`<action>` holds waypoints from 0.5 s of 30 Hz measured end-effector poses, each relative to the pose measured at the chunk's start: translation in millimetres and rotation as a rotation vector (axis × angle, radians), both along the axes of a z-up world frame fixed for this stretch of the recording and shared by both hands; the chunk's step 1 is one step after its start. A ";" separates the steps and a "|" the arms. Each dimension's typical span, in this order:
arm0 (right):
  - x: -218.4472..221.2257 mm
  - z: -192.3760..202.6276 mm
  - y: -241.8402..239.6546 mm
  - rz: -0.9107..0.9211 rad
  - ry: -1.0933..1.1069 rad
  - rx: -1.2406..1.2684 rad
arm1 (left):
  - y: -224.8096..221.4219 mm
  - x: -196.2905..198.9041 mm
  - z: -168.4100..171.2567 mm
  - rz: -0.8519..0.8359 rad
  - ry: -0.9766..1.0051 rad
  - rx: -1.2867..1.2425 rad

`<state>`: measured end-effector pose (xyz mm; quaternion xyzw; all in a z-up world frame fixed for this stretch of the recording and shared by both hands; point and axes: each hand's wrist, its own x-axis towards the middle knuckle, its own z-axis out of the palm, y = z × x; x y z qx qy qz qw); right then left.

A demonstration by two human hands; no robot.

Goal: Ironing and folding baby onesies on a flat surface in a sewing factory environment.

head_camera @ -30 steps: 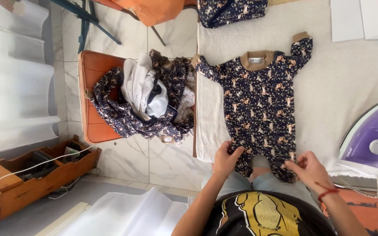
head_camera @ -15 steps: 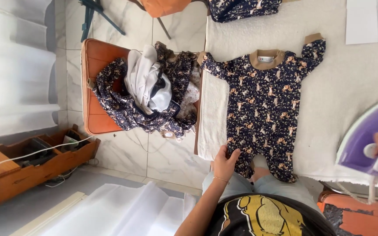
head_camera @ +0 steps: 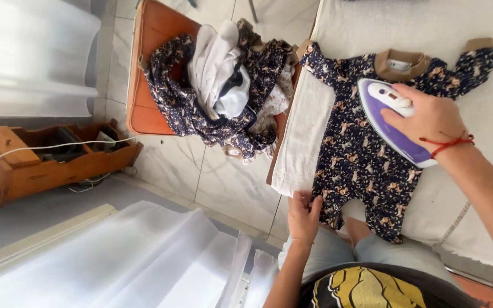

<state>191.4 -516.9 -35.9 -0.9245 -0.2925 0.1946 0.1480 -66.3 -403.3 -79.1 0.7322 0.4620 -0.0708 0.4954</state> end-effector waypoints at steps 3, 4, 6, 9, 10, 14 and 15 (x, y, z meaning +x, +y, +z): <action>-24.4 10.7 2.8 0.115 0.119 0.126 | -2.0 -15.4 -10.4 0.049 0.013 0.020; -39.1 15.4 4.4 0.272 0.184 0.329 | -3.5 -24.7 -14.6 0.064 -0.046 0.054; -78.4 -15.8 -19.9 0.395 0.098 0.219 | -3.2 -28.6 -14.9 0.068 -0.079 0.088; -67.7 -13.3 -11.4 0.523 -0.097 0.303 | 2.4 -31.8 -18.5 0.018 -0.151 0.137; -53.4 -3.2 -3.5 0.530 -0.197 0.487 | 3.0 -33.0 -19.7 -0.031 -0.180 0.143; -2.9 6.6 3.8 0.145 -0.097 0.016 | 1.9 -41.5 -32.1 -0.118 -0.094 0.184; -1.3 7.6 6.1 0.080 -0.036 0.010 | 0.8 -44.5 -35.0 -0.122 -0.042 0.182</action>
